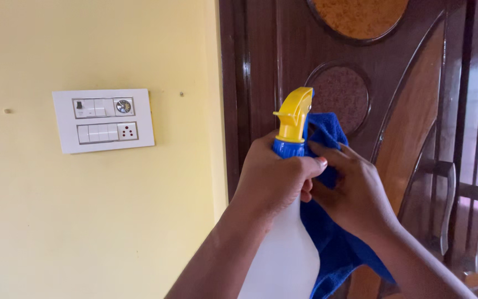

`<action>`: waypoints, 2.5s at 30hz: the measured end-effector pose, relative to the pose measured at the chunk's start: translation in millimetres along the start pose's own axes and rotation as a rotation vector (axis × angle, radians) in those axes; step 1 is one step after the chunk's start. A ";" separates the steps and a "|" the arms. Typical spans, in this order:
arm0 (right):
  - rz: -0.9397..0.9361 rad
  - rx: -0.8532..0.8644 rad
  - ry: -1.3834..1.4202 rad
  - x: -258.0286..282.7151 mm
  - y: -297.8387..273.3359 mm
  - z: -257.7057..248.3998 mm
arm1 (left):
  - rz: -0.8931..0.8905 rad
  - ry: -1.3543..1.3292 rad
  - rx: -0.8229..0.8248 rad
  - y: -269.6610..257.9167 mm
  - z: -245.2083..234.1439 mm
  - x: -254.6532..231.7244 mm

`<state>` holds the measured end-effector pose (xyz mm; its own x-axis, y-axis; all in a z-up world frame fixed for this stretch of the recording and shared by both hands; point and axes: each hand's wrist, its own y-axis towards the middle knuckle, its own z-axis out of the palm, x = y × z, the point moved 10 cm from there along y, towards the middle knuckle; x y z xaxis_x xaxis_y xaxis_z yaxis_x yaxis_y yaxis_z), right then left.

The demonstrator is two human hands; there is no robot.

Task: The person folds a blue microfiber cloth on a table, picks up a spray bottle, and moves to a wooden door. They spray the door surface and wipe it with the cloth, cleaning the frame, panels, and handle area.

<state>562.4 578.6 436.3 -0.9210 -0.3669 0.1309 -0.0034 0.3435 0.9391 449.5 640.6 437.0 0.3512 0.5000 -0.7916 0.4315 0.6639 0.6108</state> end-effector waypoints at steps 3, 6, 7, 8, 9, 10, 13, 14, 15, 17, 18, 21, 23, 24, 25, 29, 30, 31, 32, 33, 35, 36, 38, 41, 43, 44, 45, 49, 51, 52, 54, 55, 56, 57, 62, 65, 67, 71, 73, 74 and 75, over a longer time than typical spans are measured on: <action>-0.011 -0.084 0.061 -5.3 12.2 0.9 | 0.010 0.016 -0.022 12.7 -5.0 -9.8; 0.032 -0.132 0.020 -12.5 25.4 7.4 | -0.029 0.066 -0.039 17.5 -12.2 -15.7; -0.010 -0.159 0.024 -8.4 27.3 7.8 | -0.044 0.076 -0.039 17.3 -13.2 -17.3; -0.056 -0.191 0.028 -3.9 30.9 7.1 | -0.053 0.088 -0.037 18.6 -14.0 -20.8; -0.102 -0.224 0.032 0.5 34.3 5.8 | -0.061 0.100 -0.036 20.0 -14.4 -24.2; -0.097 -0.222 0.025 -0.4 37.6 7.8 | -0.047 0.096 -0.042 20.4 -14.9 -27.9; -0.134 -0.234 -0.007 2.0 53.5 10.7 | -0.013 0.106 -0.069 23.9 -17.1 -38.6; -0.173 -0.247 -0.020 6.0 57.6 10.6 | -0.019 0.128 -0.085 24.0 -19.1 -40.0; -0.211 -0.259 -0.033 10.3 60.7 11.4 | -0.024 0.149 -0.101 24.6 -21.4 -41.5; -0.245 -0.270 0.021 12.2 66.5 13.4 | -0.008 0.128 -0.106 30.1 -22.2 -47.1; -0.264 -0.272 0.047 11.9 68.4 14.4 | 0.000 0.113 -0.110 32.3 -22.7 -48.0; -0.328 -0.308 0.047 12.3 81.8 15.3 | 0.041 0.072 -0.102 41.6 -25.1 -55.1; -0.323 -0.314 0.034 8.2 88.9 18.0 | 0.049 0.073 -0.115 47.2 -26.5 -56.4; -0.321 -0.326 0.025 7.2 94.2 17.2 | 0.060 0.077 -0.115 51.5 -26.5 -59.9; -0.324 -0.338 0.042 6.9 98.1 16.2 | 0.055 0.083 -0.115 54.8 -27.4 -62.0; -0.349 -0.385 0.069 6.2 106.1 11.5 | 0.056 0.083 -0.094 63.5 -25.7 -67.1; -0.360 -0.398 0.066 7.4 107.9 9.9 | 0.065 0.079 -0.085 65.0 -25.1 -69.4; -0.359 -0.394 0.079 7.4 112.0 8.8 | 0.083 0.061 -0.071 66.6 -24.0 -72.5; -0.357 -0.385 0.091 6.5 116.5 6.9 | 0.098 0.040 -0.057 68.5 -21.8 -74.1; -0.354 -0.377 0.103 6.7 120.3 6.1 | 0.113 0.020 -0.042 70.5 -19.7 -75.6; -0.356 -0.374 0.159 7.9 124.9 2.1 | 0.168 -0.013 0.002 73.4 -11.5 -79.7; -0.356 -0.370 0.185 7.8 126.2 0.1 | 0.195 -0.031 0.024 74.0 -7.8 -81.3; -0.359 -0.364 0.203 5.3 127.6 -3.7 | 0.233 -0.051 0.082 75.6 -1.4 -85.5; -0.344 -0.396 0.239 -0.1 149.2 -7.0 | 0.291 -0.080 0.232 73.0 11.2 -91.6; -0.334 -0.400 0.246 -4.6 159.1 -4.4 | 0.328 -0.084 0.311 70.2 18.0 -90.4; -0.329 -0.406 0.243 -6.4 162.4 -4.9 | 0.349 -0.076 0.336 70.4 21.7 -90.2; -0.331 -0.417 0.239 -6.5 166.3 -6.6 | 0.369 -0.067 0.361 71.2 24.5 -91.8; -0.304 -0.373 0.190 -4.2 155.4 1.0 | 0.339 0.044 0.244 80.7 14.7 -94.5; -0.262 -0.329 0.162 -1.6 163.6 3.3 | 0.301 0.125 0.170 83.4 5.4 -100.2; -0.302 -0.326 0.211 4.2 163.4 1.0 | 0.303 0.125 0.156 83.2 3.3 -105.4; -0.388 -0.323 0.311 13.9 161.5 -5.8 | 0.310 0.127 0.126 82.6 -1.5 -116.1; -0.339 -0.277 0.389 9.3 165.2 -5.0 | 0.303 0.132 0.108 81.7 -7.2 -121.6; -0.290 -0.230 0.468 3.8 168.5 -3.3 | 0.296 0.137 0.088 79.9 -15.1 -128.0; -0.242 -0.182 0.546 -2.0 172.0 0.1 | 0.289 0.143 0.069 78.3 -22.6 -134.7; -0.480 -0.230 0.178 18.7 179.4 8.5 | 0.252 0.256 -0.019 81.9 -45.2 -162.5; -0.535 -0.310 -0.099 27.1 184.5 10.9 | 0.234 0.319 -0.039 89.5 -50.4 -171.6; -0.539 -0.328 -0.210 30.2 188.4 10.7 | 0.233 0.346 -0.051 95.8 -54.2 -177.8; -0.541 -0.296 -0.236 30.0 195.4 8.0 | 0.239 0.329 -0.084 110.6 -62.9 -186.7; -0.535 -0.297 -0.232 30.1 198.4 5.8 | 0.232 0.310 -0.073 118.1 -64.4 -189.2; -0.528 -0.298 -0.229 29.3 199.9 5.0 | 0.226 0.310 -0.060 121.2 -63.7 -188.6; -0.520 -0.299 -0.227 28.2 201.4 4.3 | 0.220 0.309 -0.047 124.1 -62.6 -187.9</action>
<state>534.0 641.1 627.7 -0.8881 -0.2175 -0.4050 -0.3929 -0.0984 0.9143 385.0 663.9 660.4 0.1611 0.7729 -0.6137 0.3321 0.5431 0.7712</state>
